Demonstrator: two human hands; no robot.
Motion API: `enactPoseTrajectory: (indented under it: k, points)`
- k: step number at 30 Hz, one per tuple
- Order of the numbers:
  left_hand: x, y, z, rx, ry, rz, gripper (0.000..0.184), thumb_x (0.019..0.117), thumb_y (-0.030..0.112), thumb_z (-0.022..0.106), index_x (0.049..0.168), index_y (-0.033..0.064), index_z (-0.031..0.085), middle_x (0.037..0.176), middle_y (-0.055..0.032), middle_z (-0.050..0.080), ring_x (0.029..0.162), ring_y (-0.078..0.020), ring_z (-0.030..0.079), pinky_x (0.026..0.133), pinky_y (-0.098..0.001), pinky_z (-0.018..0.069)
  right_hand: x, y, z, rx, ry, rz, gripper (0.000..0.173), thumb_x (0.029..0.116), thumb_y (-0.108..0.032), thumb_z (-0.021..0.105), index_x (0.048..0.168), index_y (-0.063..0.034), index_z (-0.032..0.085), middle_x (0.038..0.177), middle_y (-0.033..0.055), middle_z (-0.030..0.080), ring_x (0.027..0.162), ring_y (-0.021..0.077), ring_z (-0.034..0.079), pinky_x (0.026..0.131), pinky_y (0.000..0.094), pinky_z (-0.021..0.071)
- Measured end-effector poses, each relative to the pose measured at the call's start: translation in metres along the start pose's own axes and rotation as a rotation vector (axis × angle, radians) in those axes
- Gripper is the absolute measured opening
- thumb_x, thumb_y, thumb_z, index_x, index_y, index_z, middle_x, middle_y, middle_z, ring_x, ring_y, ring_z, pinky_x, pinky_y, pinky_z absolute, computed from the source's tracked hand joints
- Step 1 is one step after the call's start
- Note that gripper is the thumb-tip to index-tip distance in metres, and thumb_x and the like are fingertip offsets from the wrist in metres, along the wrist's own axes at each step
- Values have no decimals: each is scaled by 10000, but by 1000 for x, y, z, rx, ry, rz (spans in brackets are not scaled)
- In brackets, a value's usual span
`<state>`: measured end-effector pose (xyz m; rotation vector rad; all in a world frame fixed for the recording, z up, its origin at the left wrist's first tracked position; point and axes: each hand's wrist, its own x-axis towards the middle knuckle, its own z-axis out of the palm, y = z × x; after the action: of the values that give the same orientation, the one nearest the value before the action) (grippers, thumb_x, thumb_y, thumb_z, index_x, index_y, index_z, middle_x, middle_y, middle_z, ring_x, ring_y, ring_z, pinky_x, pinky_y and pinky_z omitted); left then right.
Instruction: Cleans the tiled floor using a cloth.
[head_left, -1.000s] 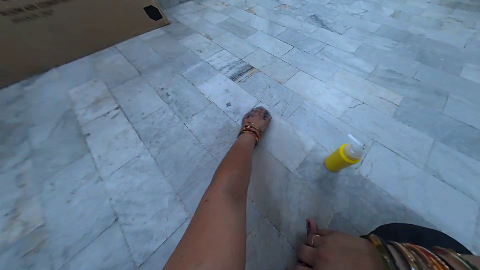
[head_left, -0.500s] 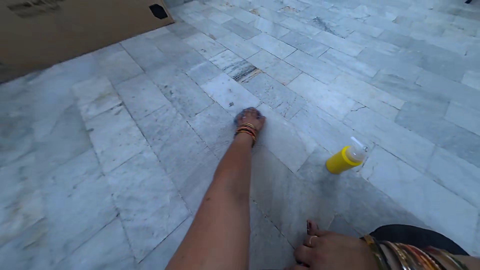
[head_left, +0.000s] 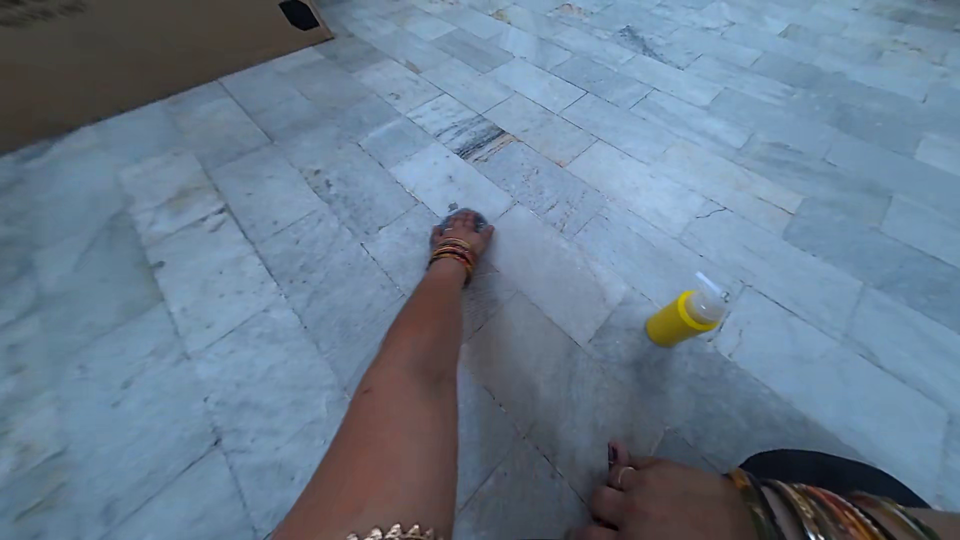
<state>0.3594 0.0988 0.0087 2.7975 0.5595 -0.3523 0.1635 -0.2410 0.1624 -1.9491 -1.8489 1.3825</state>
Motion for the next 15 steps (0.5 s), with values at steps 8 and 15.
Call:
enactPoseTrajectory:
  k: [8, 15]
  points:
    - [-28, -79, -6, -41, 28, -213, 799, 1068, 579, 375, 1619, 15, 247, 1697, -207, 208, 1580, -393, 169, 1251, -637, 117, 9, -4, -4, 21, -75, 17, 529, 1054, -386, 573, 1493, -97, 510, 1316, 237, 617, 1220, 451, 598, 991, 623, 469]
    - [-47, 61, 45, -88, -23, 160, 749, 1075, 552, 382, 1635, 74, 248, 1713, -156, 193, 1594, -382, 106, 1252, -642, 46, 10, -4, -4, 16, -100, 57, 508, 1067, -368, 564, 1486, -84, 520, 1323, 256, 619, 1223, 460, 602, 1008, 612, 468]
